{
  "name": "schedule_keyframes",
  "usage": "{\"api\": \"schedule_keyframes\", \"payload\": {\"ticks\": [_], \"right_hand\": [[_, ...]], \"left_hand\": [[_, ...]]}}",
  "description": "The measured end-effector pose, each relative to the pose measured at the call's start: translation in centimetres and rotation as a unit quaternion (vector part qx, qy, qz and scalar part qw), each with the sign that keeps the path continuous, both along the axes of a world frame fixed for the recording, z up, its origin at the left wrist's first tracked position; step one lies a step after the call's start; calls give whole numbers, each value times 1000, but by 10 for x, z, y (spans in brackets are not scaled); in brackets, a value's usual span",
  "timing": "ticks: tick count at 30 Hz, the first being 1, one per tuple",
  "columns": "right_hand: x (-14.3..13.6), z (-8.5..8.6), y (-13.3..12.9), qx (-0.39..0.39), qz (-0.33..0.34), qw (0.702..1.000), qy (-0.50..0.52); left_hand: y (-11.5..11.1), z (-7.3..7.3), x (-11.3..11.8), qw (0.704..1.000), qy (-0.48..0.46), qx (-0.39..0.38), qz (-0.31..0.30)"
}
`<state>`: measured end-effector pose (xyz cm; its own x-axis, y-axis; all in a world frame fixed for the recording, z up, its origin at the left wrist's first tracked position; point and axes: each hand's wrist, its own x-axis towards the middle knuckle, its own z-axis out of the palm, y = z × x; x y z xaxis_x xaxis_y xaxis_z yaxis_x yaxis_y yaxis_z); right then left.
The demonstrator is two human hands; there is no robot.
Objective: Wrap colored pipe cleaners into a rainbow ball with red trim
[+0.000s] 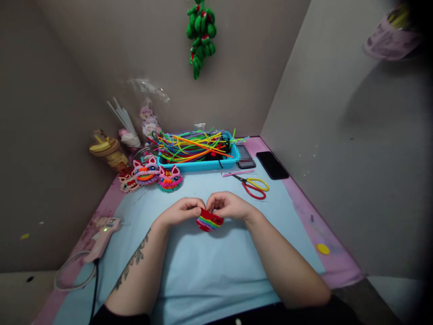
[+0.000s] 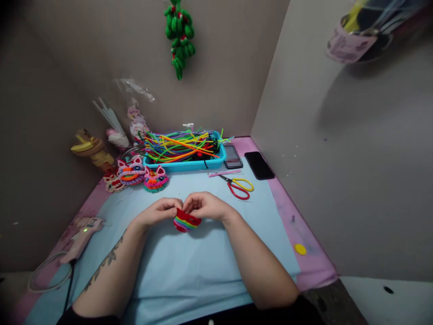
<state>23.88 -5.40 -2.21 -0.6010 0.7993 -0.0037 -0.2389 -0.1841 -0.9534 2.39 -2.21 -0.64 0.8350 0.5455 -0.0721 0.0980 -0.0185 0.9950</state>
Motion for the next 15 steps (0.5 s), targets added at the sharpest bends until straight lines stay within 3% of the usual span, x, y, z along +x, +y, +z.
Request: {"api": "schedule_keyframes", "payload": {"ticks": [7,12,15], "right_hand": [[-2,3,-2,81,-26,994,-65],[-2,8,-3,93,-37,990,-97],[-3,8,-2,88,-54,989,-102]], "left_hand": [[-3,1,2,999,4,-31,-12],[-5,3,4,999,17,-34,-23],[-4,3,4,1000,17,-14,1]]}}
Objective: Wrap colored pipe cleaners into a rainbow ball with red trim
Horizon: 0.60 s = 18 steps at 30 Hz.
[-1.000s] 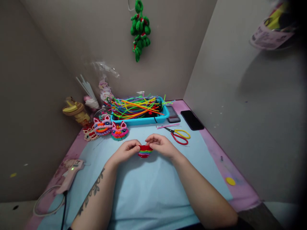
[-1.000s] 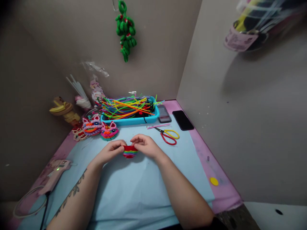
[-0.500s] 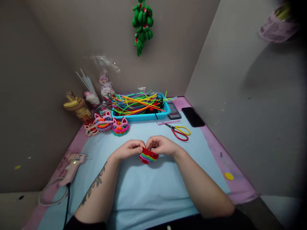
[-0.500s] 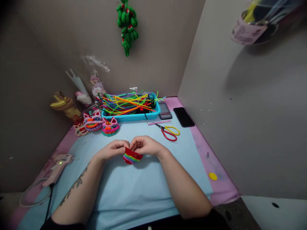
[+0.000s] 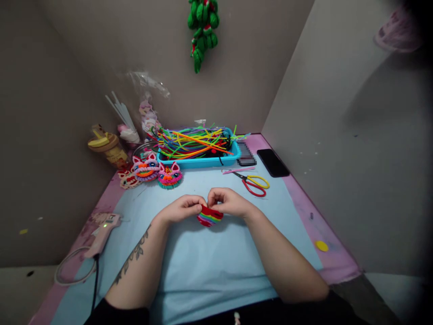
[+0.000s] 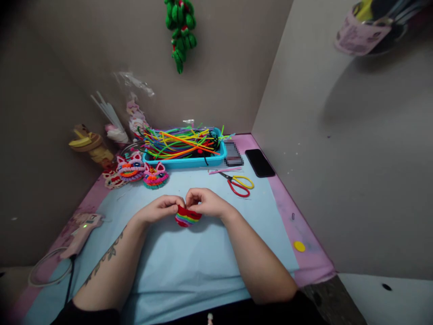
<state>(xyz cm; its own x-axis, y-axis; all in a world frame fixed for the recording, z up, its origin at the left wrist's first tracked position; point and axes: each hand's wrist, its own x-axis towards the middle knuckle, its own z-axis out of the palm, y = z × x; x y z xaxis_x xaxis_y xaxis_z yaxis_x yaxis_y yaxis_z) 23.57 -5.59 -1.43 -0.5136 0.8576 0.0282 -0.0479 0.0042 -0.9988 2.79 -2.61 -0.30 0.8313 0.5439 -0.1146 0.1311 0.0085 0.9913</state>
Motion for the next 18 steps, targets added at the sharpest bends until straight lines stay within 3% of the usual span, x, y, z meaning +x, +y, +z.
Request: {"api": "schedule_keyframes", "payload": {"ticks": [3,7,10,13,18], "right_hand": [[2,-1,3,15,-66,998,3],[6,1,7,154,-178,971,-49],[7,1,7,229,-179,950,-115],[7,0,6,267,-177,932,-170],[6,0,6,311,-195,901,-233]], "left_hand": [[1,1,-1,997,9,53,55],[1,5,0,973,38,190,121],[-1,6,3,939,49,307,146],[0,4,4,905,53,401,130],[0,0,5,855,85,498,119]]}}
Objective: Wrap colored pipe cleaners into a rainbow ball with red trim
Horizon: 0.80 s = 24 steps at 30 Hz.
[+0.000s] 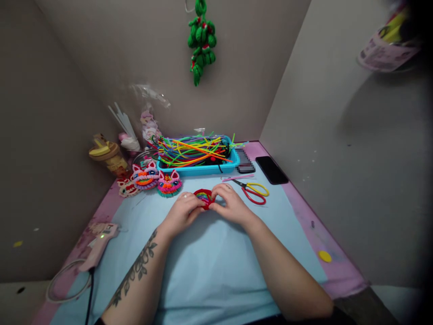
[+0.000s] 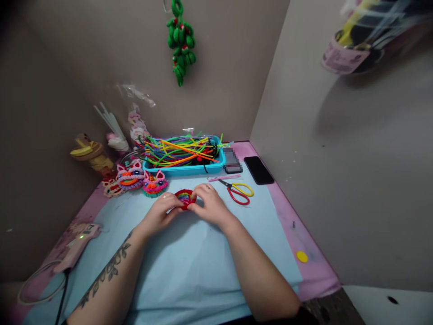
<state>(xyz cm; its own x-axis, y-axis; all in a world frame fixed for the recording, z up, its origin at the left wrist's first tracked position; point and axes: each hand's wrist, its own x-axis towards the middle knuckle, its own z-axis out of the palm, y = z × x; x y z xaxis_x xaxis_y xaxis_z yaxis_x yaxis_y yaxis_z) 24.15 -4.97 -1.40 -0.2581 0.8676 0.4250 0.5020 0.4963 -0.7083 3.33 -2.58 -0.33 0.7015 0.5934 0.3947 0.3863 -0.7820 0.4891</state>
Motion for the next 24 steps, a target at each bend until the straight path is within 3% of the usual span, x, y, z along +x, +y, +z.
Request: {"api": "schedule_keyframes", "payload": {"ticks": [5,15,24], "right_hand": [[-1,2,-2,-10,7,1000,-7],[-3,-4,0,-71,9,997,34],[-6,-3,-1,-117,40,987,106]], "left_hand": [[-1,-1,0,999,41,21,10],[1,-3,1,999,32,9,15],[1,-7,3,995,-34,-53,75]]}}
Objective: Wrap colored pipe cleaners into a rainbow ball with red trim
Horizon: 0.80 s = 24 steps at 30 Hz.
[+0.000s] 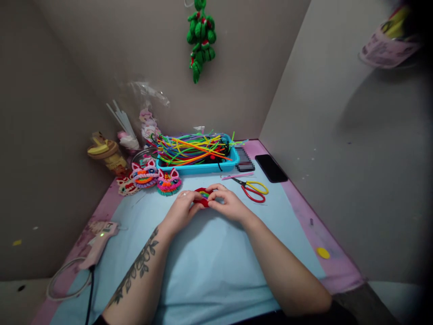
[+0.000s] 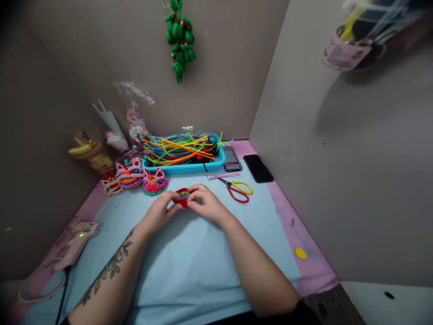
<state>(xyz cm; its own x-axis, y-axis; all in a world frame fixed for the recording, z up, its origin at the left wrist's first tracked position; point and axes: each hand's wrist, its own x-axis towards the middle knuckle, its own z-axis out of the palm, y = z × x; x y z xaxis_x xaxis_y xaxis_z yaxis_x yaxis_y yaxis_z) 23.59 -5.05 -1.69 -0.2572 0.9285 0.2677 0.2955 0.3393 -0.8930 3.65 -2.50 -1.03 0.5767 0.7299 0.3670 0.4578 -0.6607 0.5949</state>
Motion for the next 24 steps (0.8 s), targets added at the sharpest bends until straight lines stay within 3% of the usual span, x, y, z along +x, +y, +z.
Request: {"api": "schedule_keyframes", "payload": {"ticks": [6,11,20,24], "right_hand": [[1,1,0,7,8,1000,4],[2,2,0,20,14,1000,-6],[-2,-3,-1,106,-42,993,-15],[-1,-4,1,62,-19,998,-28]], "left_hand": [[1,-2,0,1000,2,-10,12],[0,2,1,999,4,-30,-14],[-1,-2,4,997,-13,-74,-12],[-3,0,3,998,-10,-60,-30]]}}
